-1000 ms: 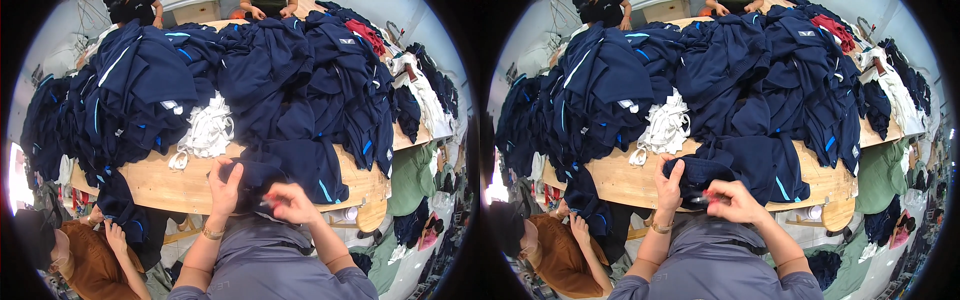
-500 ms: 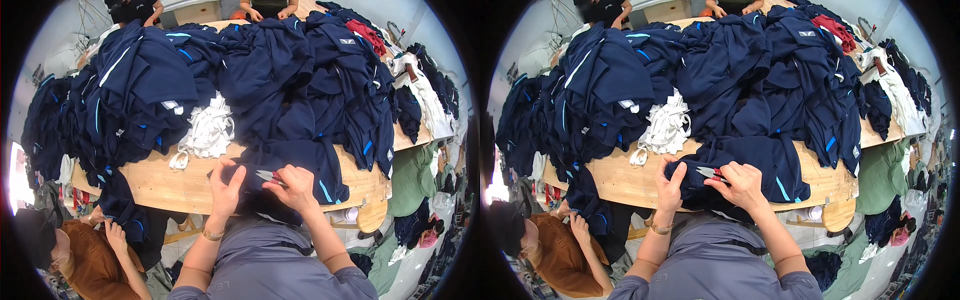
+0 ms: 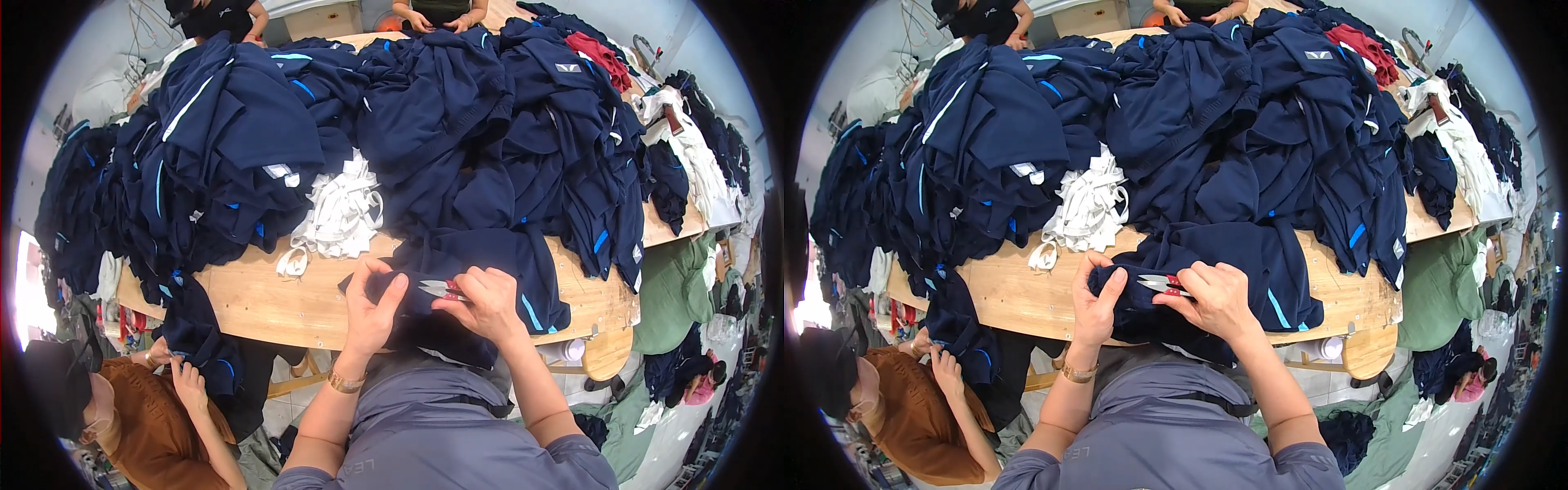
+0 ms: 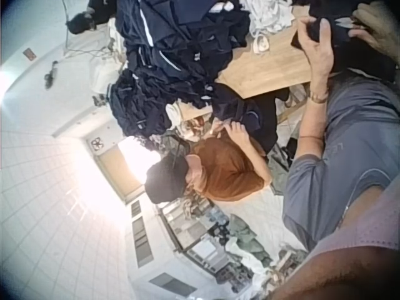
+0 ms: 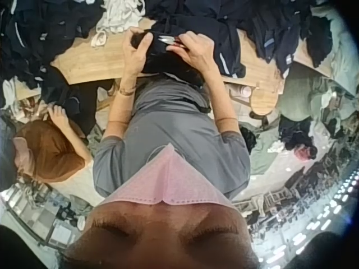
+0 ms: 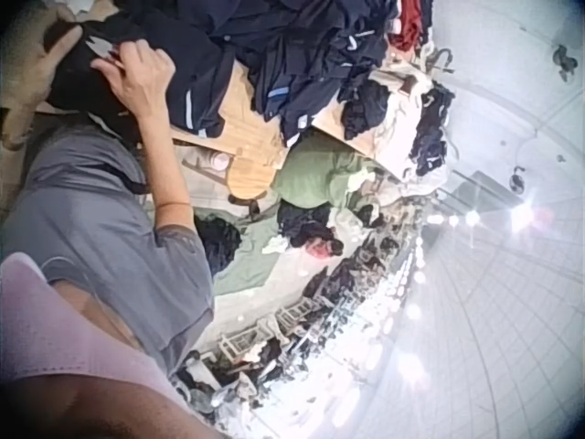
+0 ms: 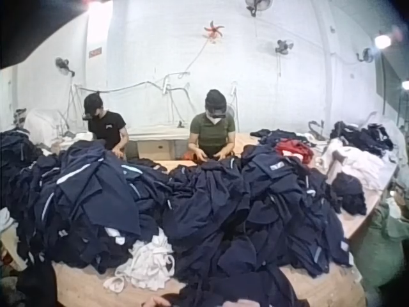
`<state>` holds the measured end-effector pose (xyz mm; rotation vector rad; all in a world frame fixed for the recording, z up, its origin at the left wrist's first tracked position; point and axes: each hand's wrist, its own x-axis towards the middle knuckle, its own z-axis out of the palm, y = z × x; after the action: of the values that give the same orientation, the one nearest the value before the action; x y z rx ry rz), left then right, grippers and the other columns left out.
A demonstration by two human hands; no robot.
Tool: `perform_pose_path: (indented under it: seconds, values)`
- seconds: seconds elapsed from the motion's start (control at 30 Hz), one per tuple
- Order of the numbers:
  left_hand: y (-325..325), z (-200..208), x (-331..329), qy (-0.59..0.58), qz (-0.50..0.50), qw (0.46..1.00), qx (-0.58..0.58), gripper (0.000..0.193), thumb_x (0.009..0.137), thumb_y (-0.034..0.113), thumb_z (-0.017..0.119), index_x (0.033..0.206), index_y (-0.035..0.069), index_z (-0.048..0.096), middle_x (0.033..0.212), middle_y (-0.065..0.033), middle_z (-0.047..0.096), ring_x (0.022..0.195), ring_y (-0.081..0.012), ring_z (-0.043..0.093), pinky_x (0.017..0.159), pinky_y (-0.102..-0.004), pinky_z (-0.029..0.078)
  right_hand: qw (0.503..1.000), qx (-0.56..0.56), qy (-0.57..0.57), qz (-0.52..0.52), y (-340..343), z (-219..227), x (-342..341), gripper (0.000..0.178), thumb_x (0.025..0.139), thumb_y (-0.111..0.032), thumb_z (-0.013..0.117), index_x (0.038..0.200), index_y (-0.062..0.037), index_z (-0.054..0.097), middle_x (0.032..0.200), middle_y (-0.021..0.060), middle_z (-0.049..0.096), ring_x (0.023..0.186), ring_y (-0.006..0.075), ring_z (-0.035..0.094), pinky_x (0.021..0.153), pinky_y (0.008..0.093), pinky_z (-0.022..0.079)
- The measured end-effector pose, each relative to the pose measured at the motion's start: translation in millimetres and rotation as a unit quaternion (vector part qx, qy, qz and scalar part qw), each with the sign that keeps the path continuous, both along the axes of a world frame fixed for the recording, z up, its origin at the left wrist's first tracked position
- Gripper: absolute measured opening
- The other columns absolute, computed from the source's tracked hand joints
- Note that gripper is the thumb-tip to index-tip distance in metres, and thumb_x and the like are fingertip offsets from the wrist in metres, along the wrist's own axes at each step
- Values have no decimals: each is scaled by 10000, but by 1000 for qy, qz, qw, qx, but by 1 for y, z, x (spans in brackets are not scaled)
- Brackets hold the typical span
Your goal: Trimming excess threads from blue athletic shorts using a small pair of snips on a factory floor.
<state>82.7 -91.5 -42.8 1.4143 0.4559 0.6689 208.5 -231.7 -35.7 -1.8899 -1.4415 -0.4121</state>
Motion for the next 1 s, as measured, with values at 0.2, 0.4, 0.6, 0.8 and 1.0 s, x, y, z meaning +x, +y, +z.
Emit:
perform_pose_path:
  seconds: [0.2,0.4,0.6,0.8,1.0]
  values:
    - [-1,2,1,-14,-7,999,-45,175,830,103,640,861,31,484,813,3,458,789,-86,424,742,-211,352,1000,-1,8,3,-1,-2,1,381,669,-424,729,656,-98,533,560,7,433,437,173,413,439,278,309]
    - [-2,4,0,0,-5,1000,13,182,827,114,648,865,27,493,817,-1,474,794,-82,431,737,-212,358,1000,-1,9,7,-1,2,1,372,668,-420,732,658,-102,538,557,1,432,433,173,411,437,277,307]
    - [-3,5,-1,5,-12,1000,4,184,825,116,649,862,25,494,818,-7,476,796,-91,433,746,-219,359,1000,11,15,13,-3,-3,3,351,680,-381,744,666,-98,536,535,1,423,429,157,398,439,266,299]
    - [-2,3,3,6,12,1000,28,172,838,112,633,866,24,487,812,-12,473,792,-99,435,739,-223,365,856,134,500,22,-2,-12,-11,293,738,-137,760,779,-45,485,591,-72,384,524,2,275,453,176,236]
    - [-8,3,6,32,34,996,70,180,852,127,624,875,21,479,802,-17,471,771,-99,431,727,-226,372,951,20,309,-19,15,5,-35,265,723,-146,747,839,-29,540,582,78,563,457,168,559,440,265,424]
